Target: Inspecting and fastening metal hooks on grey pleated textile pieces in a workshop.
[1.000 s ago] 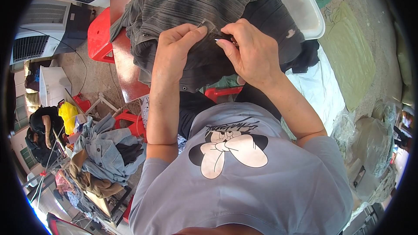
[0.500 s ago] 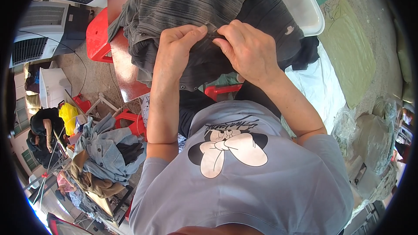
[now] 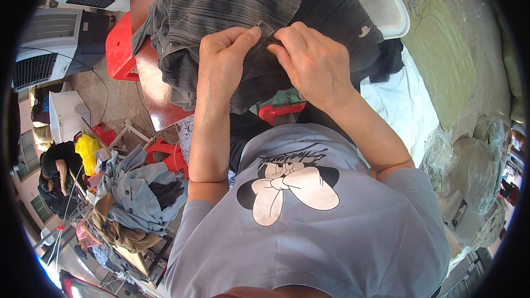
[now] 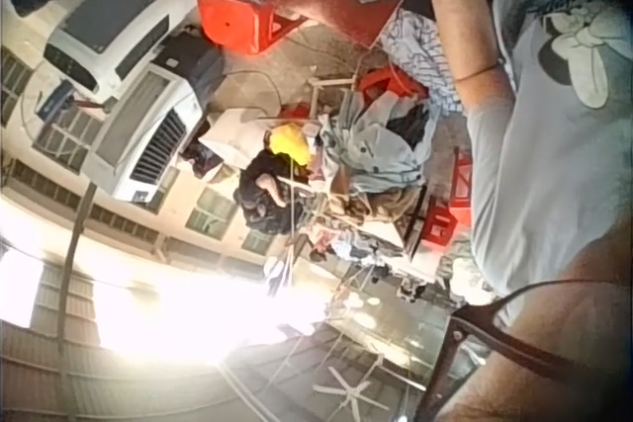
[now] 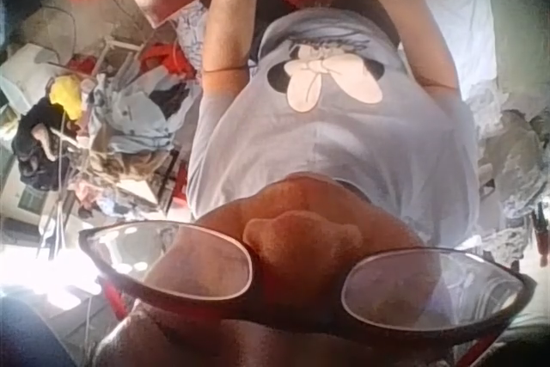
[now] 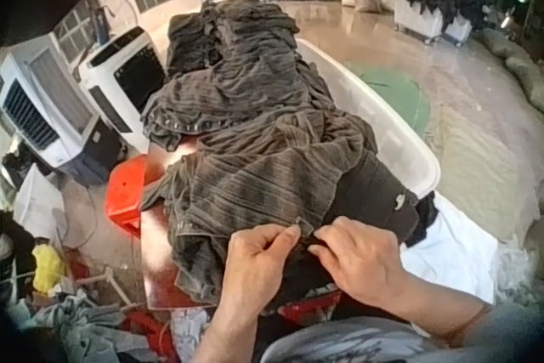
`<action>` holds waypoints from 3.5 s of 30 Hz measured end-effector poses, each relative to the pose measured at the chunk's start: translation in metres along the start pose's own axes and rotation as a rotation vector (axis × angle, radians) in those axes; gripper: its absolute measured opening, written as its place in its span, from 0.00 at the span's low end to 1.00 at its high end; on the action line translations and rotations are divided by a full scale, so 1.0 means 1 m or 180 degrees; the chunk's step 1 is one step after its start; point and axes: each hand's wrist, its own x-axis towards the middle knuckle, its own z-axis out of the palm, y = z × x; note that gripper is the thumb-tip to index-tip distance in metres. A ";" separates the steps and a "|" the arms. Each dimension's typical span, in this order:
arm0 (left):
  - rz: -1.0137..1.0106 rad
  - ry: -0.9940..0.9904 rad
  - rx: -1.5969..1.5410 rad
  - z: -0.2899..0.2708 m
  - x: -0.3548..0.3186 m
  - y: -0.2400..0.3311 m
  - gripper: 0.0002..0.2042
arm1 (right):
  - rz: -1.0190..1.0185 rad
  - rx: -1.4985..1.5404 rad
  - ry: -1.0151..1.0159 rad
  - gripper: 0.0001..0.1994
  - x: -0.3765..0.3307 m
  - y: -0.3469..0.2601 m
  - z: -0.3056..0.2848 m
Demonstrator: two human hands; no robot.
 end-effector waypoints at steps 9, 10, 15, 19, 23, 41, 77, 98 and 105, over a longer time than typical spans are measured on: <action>-0.0124 -0.0064 -0.0036 0.000 0.003 -0.003 0.14 | 0.0238 0.0459 0.0060 0.09 -0.002 0.004 0.004; -0.0110 -0.0073 -0.0099 0.000 0.003 -0.004 0.14 | 0.0260 0.0505 0.0067 0.09 -0.002 0.004 0.005; -0.0180 -0.0060 -0.0121 0.001 0.004 -0.007 0.14 | 0.0346 0.0667 -0.0005 0.08 -0.004 0.007 0.006; -0.0077 -0.0072 -0.0144 0.000 0.005 -0.009 0.14 | 0.1407 0.2205 0.0148 0.06 -0.001 0.012 0.008; -0.0014 -0.0219 -0.0268 -0.005 0.008 -0.010 0.14 | 0.1935 0.3357 -0.0523 0.08 0.006 0.021 0.008; -0.0399 -0.1566 -0.1746 -0.049 0.019 0.022 0.08 | 0.0956 0.3450 -0.0489 0.05 0.080 0.054 -0.017; -0.0204 -0.0139 -0.2603 -0.005 0.007 -0.004 0.08 | -0.0511 0.0594 0.0645 0.15 0.030 0.017 0.022; -0.0416 -0.0358 -0.2756 -0.004 0.014 -0.014 0.09 | 0.1032 0.2448 0.0370 0.10 0.032 0.023 0.021; -0.0507 -0.0634 -0.2468 -0.019 0.015 -0.007 0.10 | 0.1870 0.3506 -0.0659 0.06 0.052 0.045 0.010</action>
